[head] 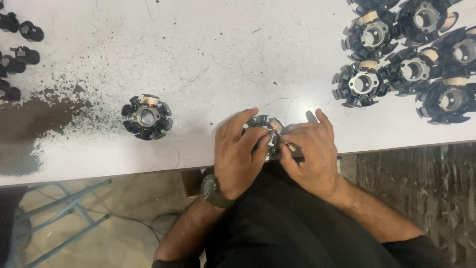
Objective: The person sits at a white worktable fitting small components into black circular clutch-style assemblies one at a time, pressing parts into place by hand and setting finished units aside. They later handle smaller black parts, at times using a small hand tool, and continue fitting pieces together.
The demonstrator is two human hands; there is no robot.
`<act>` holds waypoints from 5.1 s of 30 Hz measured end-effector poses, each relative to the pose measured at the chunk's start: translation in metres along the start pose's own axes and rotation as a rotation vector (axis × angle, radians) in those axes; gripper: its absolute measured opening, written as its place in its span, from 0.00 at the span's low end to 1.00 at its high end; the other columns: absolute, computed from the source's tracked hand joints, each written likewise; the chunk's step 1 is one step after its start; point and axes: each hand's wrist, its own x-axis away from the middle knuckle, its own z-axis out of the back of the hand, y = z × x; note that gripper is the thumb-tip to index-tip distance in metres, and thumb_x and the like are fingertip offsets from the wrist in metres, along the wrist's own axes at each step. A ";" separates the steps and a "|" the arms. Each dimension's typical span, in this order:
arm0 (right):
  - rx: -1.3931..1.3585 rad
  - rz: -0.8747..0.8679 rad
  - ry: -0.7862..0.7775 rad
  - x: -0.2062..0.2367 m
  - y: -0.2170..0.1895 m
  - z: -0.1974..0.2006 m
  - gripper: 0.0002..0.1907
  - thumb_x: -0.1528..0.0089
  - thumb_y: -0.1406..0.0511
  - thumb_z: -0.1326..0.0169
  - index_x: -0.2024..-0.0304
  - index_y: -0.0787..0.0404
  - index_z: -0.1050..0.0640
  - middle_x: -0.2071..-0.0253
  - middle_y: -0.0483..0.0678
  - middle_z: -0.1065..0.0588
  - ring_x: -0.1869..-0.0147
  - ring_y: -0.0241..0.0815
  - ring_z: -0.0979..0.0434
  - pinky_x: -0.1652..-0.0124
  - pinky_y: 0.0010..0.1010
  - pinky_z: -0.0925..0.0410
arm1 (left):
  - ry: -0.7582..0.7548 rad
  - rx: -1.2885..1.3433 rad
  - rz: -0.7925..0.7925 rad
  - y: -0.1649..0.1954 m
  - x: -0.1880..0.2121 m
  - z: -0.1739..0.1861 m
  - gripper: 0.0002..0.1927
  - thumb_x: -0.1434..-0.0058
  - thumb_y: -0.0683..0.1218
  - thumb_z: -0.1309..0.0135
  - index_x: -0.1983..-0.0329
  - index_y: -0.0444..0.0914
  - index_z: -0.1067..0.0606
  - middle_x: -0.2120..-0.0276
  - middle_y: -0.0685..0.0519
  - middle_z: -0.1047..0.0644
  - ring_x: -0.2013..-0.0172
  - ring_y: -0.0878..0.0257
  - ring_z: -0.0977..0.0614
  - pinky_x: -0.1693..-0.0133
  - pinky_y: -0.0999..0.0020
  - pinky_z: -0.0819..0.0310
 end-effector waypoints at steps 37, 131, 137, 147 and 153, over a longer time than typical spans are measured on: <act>0.056 0.031 -0.126 -0.016 -0.012 0.015 0.14 0.45 0.74 0.35 0.58 0.62 0.22 0.60 0.49 0.22 0.52 0.50 0.20 0.31 0.58 0.37 | 0.170 -0.004 -0.021 0.003 -0.001 -0.013 0.11 0.42 0.40 0.40 0.60 0.39 0.29 0.43 0.46 0.28 0.39 0.47 0.25 0.38 0.48 0.33; -0.091 0.045 0.165 -0.032 0.019 0.016 0.12 0.35 0.72 0.40 0.51 0.62 0.27 0.49 0.54 0.25 0.36 0.50 0.24 0.27 0.52 0.43 | -0.201 -0.244 0.169 -0.037 -0.021 0.072 0.53 0.52 0.56 0.25 0.30 0.30 0.40 0.54 0.50 0.22 0.53 0.55 0.23 0.46 0.52 0.30; -0.117 -0.096 0.186 0.004 0.015 0.022 0.12 0.37 0.71 0.39 0.54 0.63 0.27 0.51 0.55 0.24 0.38 0.51 0.24 0.24 0.56 0.43 | -0.116 -0.063 -0.130 -0.002 -0.015 0.006 0.57 0.56 0.59 0.26 0.30 0.28 0.42 0.39 0.35 0.33 0.40 0.41 0.30 0.42 0.45 0.35; -0.049 0.008 0.038 -0.005 0.001 -0.003 0.12 0.43 0.71 0.36 0.58 0.62 0.23 0.57 0.51 0.23 0.45 0.51 0.23 0.30 0.57 0.42 | -0.060 -0.004 0.008 -0.005 -0.005 0.007 0.15 0.42 0.44 0.37 0.53 0.38 0.26 0.40 0.42 0.30 0.37 0.42 0.29 0.38 0.45 0.34; 0.071 0.055 0.019 -0.008 -0.005 -0.008 0.14 0.45 0.72 0.35 0.58 0.61 0.23 0.59 0.49 0.24 0.47 0.51 0.25 0.31 0.57 0.43 | 0.017 0.088 0.048 -0.012 0.001 0.003 0.11 0.40 0.41 0.38 0.55 0.39 0.25 0.39 0.45 0.28 0.40 0.46 0.26 0.39 0.50 0.31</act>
